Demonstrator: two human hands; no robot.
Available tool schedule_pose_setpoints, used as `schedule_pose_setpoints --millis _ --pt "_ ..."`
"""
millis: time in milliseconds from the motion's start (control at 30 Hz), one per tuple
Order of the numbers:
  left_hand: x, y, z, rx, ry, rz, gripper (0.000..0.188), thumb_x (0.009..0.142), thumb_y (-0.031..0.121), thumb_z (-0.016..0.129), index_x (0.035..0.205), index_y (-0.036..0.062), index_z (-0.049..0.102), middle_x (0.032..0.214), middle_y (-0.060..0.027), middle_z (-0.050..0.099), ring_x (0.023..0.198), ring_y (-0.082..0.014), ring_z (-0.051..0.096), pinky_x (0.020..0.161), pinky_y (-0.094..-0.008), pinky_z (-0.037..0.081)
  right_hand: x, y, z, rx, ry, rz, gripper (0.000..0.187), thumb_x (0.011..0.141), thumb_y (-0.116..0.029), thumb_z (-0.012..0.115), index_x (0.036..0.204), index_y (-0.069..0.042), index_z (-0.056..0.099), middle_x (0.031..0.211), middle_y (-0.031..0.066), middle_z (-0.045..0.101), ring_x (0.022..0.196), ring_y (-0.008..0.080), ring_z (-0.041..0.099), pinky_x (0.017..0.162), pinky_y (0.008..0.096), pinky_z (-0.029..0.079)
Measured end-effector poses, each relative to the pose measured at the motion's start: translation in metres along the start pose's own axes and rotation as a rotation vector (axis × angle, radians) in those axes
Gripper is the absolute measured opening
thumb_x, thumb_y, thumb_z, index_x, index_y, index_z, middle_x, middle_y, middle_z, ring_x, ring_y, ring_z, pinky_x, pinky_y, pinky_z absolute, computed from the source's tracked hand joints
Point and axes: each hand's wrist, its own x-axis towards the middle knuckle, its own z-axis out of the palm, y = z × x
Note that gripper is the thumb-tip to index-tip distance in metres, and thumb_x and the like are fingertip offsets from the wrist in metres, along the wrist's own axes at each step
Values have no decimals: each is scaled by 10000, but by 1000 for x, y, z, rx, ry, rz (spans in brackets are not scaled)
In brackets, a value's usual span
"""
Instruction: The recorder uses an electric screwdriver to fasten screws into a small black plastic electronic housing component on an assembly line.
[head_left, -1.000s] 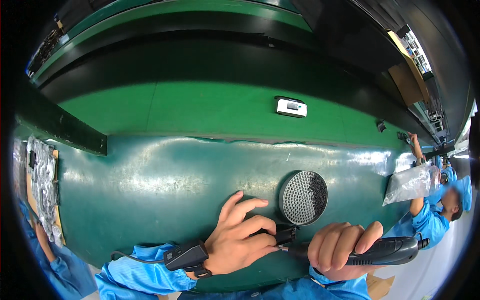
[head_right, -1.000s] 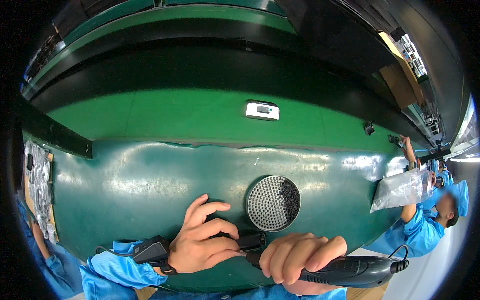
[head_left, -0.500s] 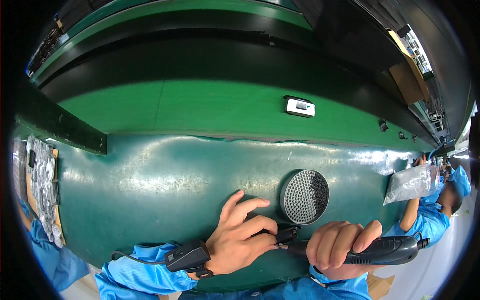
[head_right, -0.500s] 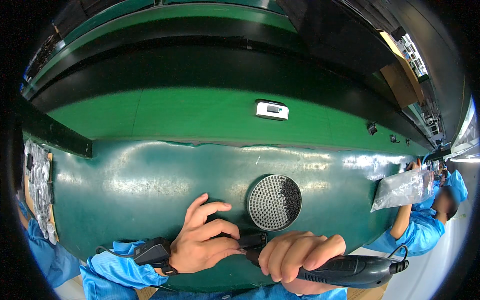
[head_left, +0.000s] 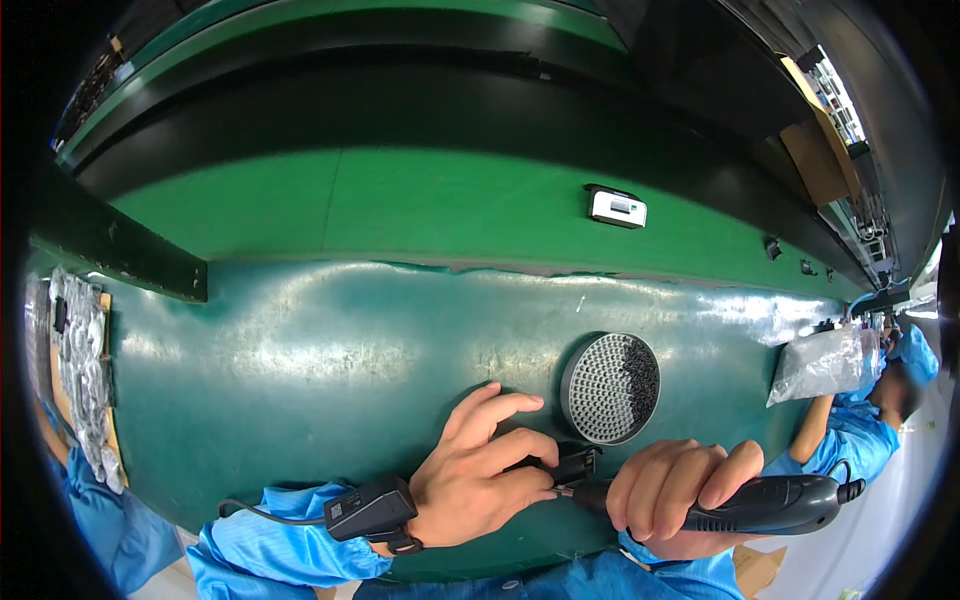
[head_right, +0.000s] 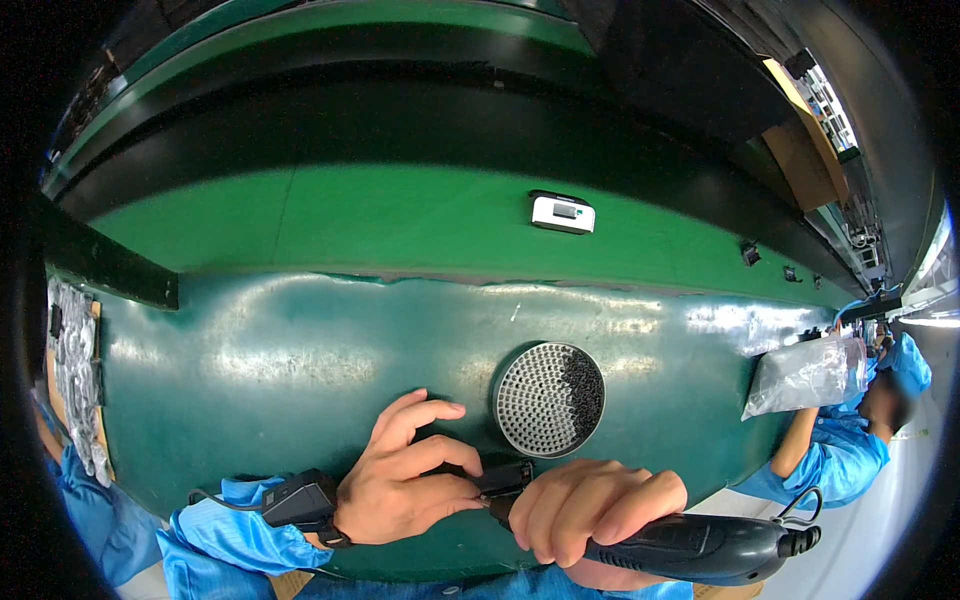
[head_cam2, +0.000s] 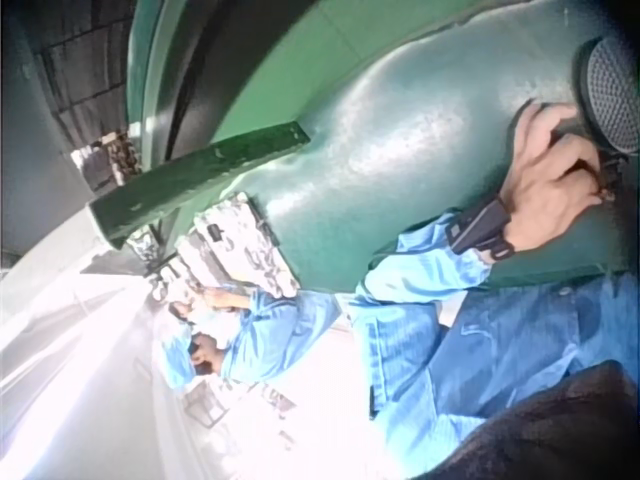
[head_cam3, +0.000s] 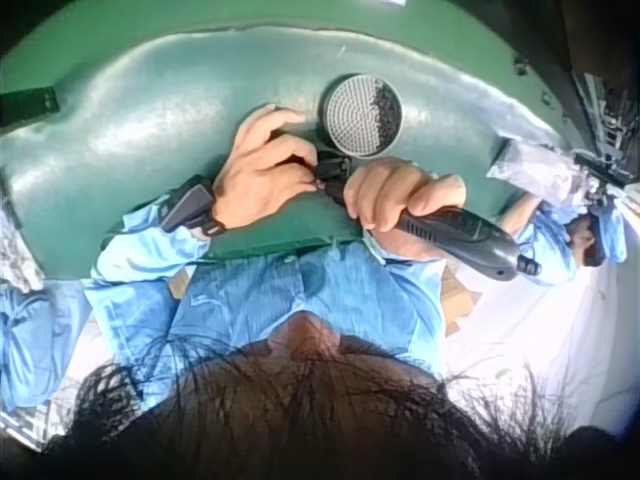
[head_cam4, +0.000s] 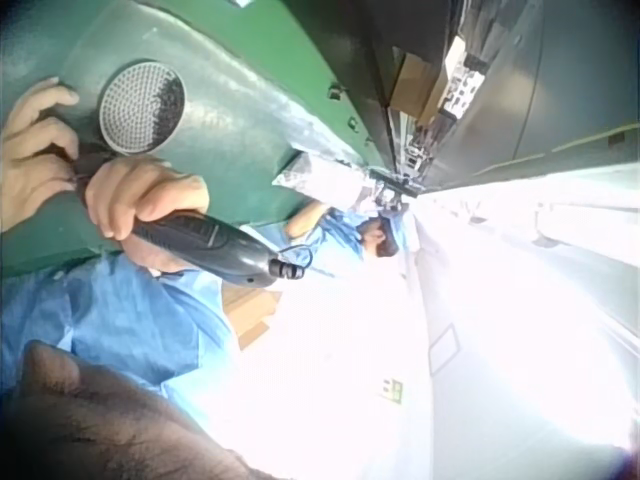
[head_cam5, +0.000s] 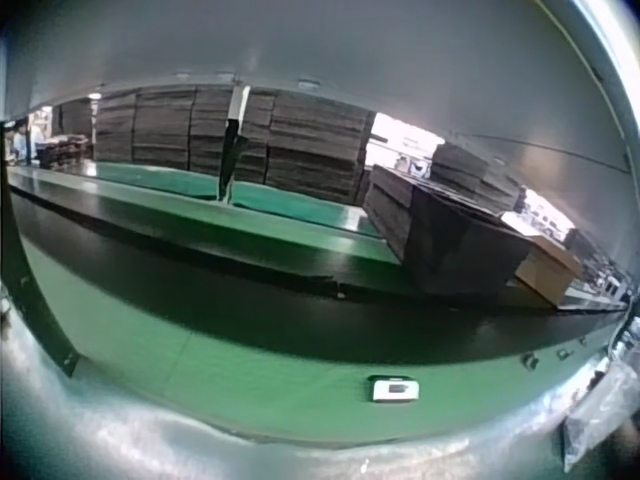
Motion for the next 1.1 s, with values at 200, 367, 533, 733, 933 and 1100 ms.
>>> schedule_pose_setpoints --millis 200,367,533,733,933,1100 --pt "2 3 -6 -22 68 -20 410 688 297 922 1025 116 773 1172 -17 649 1353 -315 499 1137 -580 415 4 2 7 -90 -40 1 476 1103 -538 414 1024 -70 453 638 137 581 457 260 564 398 410 486" --pt "1 5 -5 54 8 -75 480 643 261 931 1057 92 755 1172 -44 624 1340 -314 513 1134 -575 434 -1 5 9 -126 -25 -12 472 1101 -535 414 1021 -71 461 647 142 597 460 269 576 406 413 494" --pt "-2 0 -1 71 -2 -34 433 619 213 922 1007 106 760 1129 -23 616 1329 -320 521 1131 -578 445 -6 24 5 -219 -167 -164 365 1090 -406 531 1030 -51 473 667 126 617 469 241 595 434 396 546" --pt "-4 1 -3 57 43 -55 356 650 185 917 955 100 754 1097 -22 611 1310 -333 535 1107 -583 467 -5 31 4 -199 -251 -181 269 1047 -252 641 1030 -40 477 690 114 626 485 221 604 439 379 556" --pt "-3 0 -3 57 21 -47 358 669 155 896 987 80 750 1091 -60 567 1305 -332 511 1139 -566 470 -5 36 4 -210 -247 -184 246 1046 -224 635 1028 -34 480 700 115 630 497 221 609 454 377 558" --pt "-3 -1 1 84 73 -42 226 738 159 883 898 81 744 1055 -32 608 1289 -337 541 1067 -555 488 6 32 -1 -193 -431 -138 209 1029 -175 639 1029 -28 491 714 126 641 513 237 615 487 399 561"
